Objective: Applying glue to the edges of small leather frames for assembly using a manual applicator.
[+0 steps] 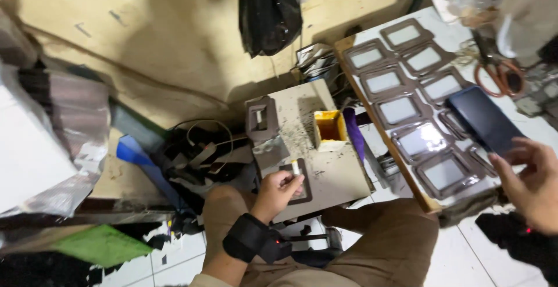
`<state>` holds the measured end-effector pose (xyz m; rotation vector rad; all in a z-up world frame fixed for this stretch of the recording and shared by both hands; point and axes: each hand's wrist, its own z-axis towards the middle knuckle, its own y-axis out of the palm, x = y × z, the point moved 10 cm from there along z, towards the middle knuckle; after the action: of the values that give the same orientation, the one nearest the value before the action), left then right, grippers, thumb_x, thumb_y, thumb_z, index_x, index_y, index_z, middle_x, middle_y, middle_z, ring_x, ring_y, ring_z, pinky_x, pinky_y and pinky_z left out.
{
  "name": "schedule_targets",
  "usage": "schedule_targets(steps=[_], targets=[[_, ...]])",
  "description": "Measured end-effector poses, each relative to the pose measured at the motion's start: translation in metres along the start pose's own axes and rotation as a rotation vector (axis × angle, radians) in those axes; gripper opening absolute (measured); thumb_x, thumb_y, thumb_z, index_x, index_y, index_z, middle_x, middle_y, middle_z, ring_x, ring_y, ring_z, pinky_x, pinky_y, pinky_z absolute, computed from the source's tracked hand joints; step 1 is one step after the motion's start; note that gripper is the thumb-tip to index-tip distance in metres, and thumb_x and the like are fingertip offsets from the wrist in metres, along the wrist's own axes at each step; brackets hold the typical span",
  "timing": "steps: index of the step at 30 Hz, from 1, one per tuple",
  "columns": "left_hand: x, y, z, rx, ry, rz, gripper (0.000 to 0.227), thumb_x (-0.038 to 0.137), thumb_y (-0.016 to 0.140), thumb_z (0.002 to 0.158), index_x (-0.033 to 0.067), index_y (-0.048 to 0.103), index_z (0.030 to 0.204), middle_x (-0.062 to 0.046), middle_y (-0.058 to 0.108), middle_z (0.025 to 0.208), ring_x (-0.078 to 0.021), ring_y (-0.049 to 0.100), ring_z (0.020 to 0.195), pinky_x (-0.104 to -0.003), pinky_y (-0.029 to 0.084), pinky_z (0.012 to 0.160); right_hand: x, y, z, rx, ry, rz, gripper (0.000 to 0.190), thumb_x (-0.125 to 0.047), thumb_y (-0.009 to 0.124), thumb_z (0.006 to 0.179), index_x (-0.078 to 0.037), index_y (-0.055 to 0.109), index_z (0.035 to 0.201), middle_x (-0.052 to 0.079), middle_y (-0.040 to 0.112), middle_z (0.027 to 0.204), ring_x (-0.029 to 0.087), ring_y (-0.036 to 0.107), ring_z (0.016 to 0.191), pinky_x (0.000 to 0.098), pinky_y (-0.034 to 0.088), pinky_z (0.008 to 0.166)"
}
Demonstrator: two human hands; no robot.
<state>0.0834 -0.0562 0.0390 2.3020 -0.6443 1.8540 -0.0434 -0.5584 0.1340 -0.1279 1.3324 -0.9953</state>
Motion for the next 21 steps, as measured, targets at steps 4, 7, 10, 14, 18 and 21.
schedule_targets(steps=[4, 7, 10, 14, 18, 21], targets=[[0.008, 0.002, -0.003, 0.011, -0.016, -0.024, 0.026, 0.023, 0.071, 0.094, -0.0013, 0.071, 0.083, -0.014, 0.077, 0.073, -0.0194, 0.078, 0.069, -0.03, 0.065, 0.066, 0.002, -0.024, 0.022, 0.026, -0.151, -0.345, 0.062, -0.018, 0.084, 0.095, 0.011, 0.061, 0.145, 0.023, 0.068, 0.12, 0.03, 0.067, 0.104, 0.0397, 0.052, 0.084], [0.005, 0.004, -0.004, 0.027, -0.079, -0.007, 0.028, 0.023, 0.071, 0.093, -0.0015, 0.071, 0.08, -0.015, 0.078, 0.073, -0.0182, 0.077, 0.068, -0.029, 0.066, 0.066, 0.003, -0.02, 0.036, -0.053, -0.119, -0.526, 0.079, -0.035, 0.081, 0.087, 0.012, 0.058, 0.147, 0.028, 0.065, 0.133, 0.038, 0.063, 0.118, 0.0461, 0.05, 0.096], [0.006, 0.001, -0.005, 0.049, -0.134, 0.006, 0.028, 0.024, 0.071, 0.093, -0.0011, 0.071, 0.08, -0.014, 0.078, 0.073, -0.0166, 0.076, 0.068, -0.027, 0.064, 0.064, 0.018, -0.01, 0.047, -0.138, -0.062, -0.544, 0.096, -0.045, 0.077, 0.079, 0.014, 0.048, 0.15, 0.034, 0.055, 0.144, 0.045, 0.052, 0.133, 0.0509, 0.04, 0.109], [0.023, -0.002, -0.012, 0.026, -0.153, 0.103, 0.03, 0.03, 0.068, 0.095, 0.0014, 0.072, 0.084, -0.013, 0.08, 0.079, -0.0169, 0.079, 0.076, -0.029, 0.065, 0.072, 0.033, 0.002, 0.056, -0.275, 0.071, -0.511, 0.111, -0.047, 0.075, 0.073, 0.012, 0.034, 0.158, 0.037, 0.042, 0.151, 0.046, 0.043, 0.139, 0.0503, 0.034, 0.112], [0.027, -0.003, -0.008, 0.046, -0.094, 0.125, 0.027, 0.025, 0.067, 0.096, 0.0034, 0.073, 0.081, -0.01, 0.078, 0.075, -0.0155, 0.078, 0.072, -0.028, 0.064, 0.069, 0.047, 0.004, 0.058, -0.245, 0.128, -0.509, 0.112, -0.048, 0.077, 0.07, 0.006, 0.036, 0.16, 0.033, 0.043, 0.154, 0.043, 0.044, 0.139, 0.0534, 0.038, 0.106], [0.034, 0.0, -0.007, 0.015, -0.035, 0.153, 0.036, 0.028, 0.064, 0.098, 0.0064, 0.063, 0.07, -0.011, 0.077, 0.076, -0.0185, 0.078, 0.072, -0.032, 0.063, 0.069, 0.058, 0.006, 0.062, -0.191, 0.031, -0.483, 0.113, -0.04, 0.083, 0.069, 0.013, 0.04, 0.16, 0.041, 0.05, 0.143, 0.051, 0.051, 0.127, 0.0523, 0.04, 0.105]])
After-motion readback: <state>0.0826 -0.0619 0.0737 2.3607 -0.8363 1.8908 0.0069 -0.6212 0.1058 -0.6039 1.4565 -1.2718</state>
